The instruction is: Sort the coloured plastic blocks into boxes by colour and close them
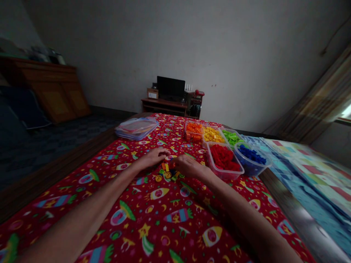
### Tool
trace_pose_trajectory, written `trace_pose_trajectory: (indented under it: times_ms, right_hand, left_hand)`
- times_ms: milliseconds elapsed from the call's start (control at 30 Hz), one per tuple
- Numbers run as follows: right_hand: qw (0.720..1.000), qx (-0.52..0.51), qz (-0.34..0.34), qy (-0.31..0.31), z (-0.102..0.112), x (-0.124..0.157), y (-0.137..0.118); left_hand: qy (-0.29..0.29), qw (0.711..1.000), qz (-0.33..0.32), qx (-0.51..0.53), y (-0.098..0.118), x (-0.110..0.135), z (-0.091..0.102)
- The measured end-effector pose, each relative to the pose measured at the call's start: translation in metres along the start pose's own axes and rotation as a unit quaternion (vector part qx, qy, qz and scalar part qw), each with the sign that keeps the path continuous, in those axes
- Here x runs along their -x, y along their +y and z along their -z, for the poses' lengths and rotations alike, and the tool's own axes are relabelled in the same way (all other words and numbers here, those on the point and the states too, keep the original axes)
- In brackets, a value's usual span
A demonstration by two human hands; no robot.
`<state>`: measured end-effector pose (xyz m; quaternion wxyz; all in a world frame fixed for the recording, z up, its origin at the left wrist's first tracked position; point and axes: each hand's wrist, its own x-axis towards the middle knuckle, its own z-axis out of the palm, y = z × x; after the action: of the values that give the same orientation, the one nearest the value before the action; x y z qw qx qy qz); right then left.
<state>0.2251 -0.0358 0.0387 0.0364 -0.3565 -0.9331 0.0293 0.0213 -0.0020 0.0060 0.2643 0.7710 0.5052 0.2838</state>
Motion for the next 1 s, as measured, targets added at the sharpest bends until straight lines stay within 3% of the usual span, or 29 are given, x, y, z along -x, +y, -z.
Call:
trace_pose_trajectory:
  times_ms: [133,267,433,600,800,900,1000]
  right_hand:
    - [1.0,-0.016,-0.01,-0.02,0.004,0.001,-0.001]
    - [1.0,-0.026,0.0,-0.002,0.0,0.0,0.003]
    - [0.987,-0.045,0.014,0.15,-0.023,-0.005,0.012]
    - [0.987,-0.1,0.024,0.126,-0.035,-0.007,0.002]
    - [0.985,-0.146,-0.068,0.055,-0.021,-0.008,0.001]
    - [0.971,-0.191,-0.102,0.099,-0.014,-0.01,0.013]
    - [0.938,-0.284,-0.129,0.151,-0.011,-0.013,0.024]
  left_hand:
    - [-0.163,0.986,0.017,0.023,0.005,0.008,0.032]
    - [-0.237,0.968,0.028,-0.084,0.015,0.014,0.033]
    - [-0.171,0.966,0.03,-0.193,0.029,0.017,0.015]
    - [-0.168,0.971,0.004,-0.17,0.028,0.015,0.01]
    - [-0.16,0.973,0.005,-0.168,0.026,0.015,0.016]
    - [-0.123,0.984,0.021,-0.128,0.026,0.013,0.022]
    - [-0.071,0.996,0.016,-0.047,0.024,0.009,0.023]
